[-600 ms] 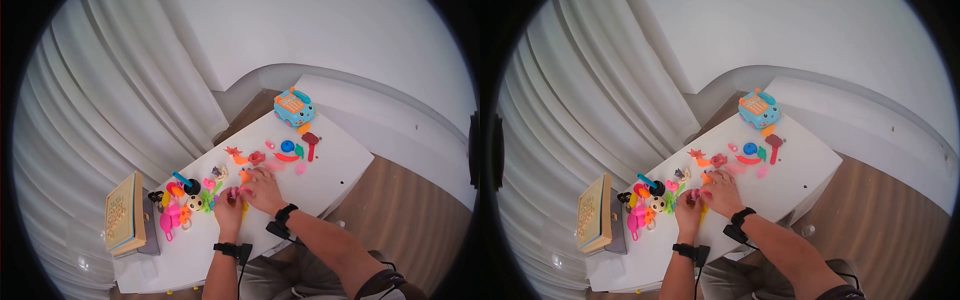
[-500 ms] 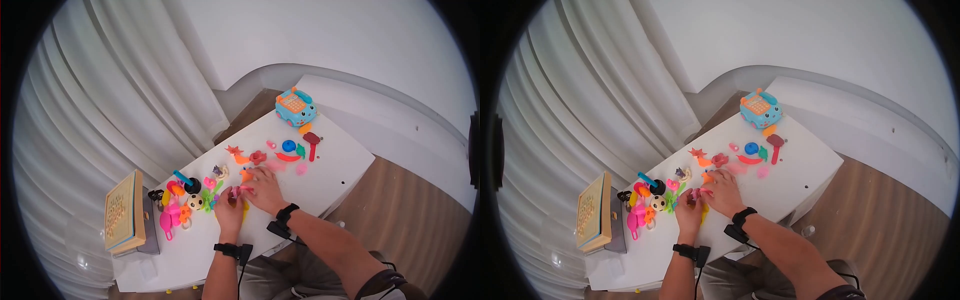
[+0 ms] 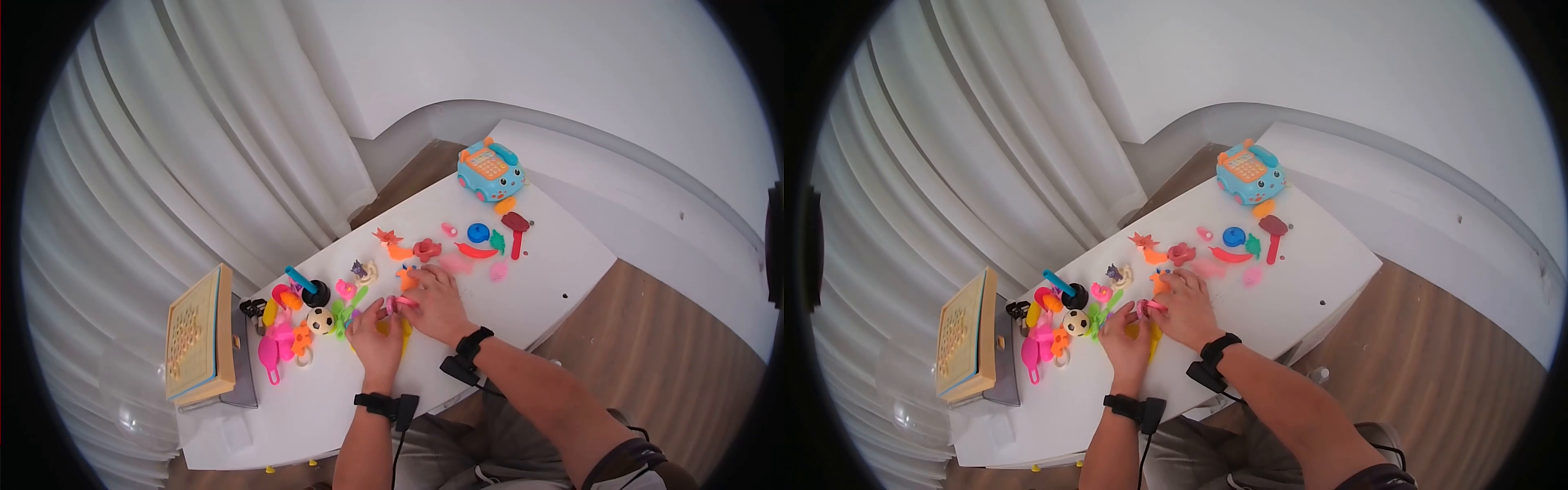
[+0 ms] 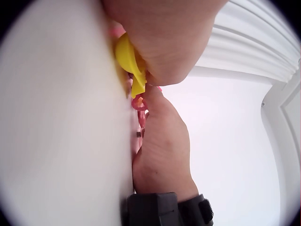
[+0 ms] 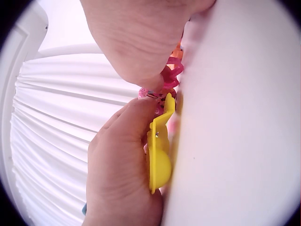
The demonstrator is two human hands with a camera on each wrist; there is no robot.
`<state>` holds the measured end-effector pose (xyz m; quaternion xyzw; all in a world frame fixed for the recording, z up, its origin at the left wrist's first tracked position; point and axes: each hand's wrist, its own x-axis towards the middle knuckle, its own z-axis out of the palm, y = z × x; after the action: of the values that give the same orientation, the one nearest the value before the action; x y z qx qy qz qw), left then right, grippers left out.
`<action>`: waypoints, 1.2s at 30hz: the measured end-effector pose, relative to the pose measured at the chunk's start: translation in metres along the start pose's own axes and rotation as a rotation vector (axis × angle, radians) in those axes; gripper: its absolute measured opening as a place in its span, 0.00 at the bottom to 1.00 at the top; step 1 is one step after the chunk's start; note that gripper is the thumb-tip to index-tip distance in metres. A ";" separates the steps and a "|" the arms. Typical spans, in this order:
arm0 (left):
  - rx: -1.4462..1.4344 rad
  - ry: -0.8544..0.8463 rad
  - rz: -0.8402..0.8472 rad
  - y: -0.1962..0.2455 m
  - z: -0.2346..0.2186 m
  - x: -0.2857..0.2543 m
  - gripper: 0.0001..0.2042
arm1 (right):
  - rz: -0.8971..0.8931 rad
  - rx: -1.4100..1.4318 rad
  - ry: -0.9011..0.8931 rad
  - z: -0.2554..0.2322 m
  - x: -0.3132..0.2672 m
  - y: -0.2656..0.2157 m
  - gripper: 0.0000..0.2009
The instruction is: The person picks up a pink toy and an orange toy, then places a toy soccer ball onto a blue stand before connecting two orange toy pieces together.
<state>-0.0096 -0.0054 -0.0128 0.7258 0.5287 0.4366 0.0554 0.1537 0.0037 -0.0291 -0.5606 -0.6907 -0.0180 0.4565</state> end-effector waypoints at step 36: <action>-0.080 0.135 -0.051 0.003 -0.022 -0.014 0.09 | 0.007 0.012 -0.170 -0.017 0.004 -0.010 0.17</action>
<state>-0.0236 -0.0261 -0.0059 0.6782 0.5317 0.5038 0.0594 0.1562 -0.0058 -0.0118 -0.5598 -0.7251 0.0353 0.3996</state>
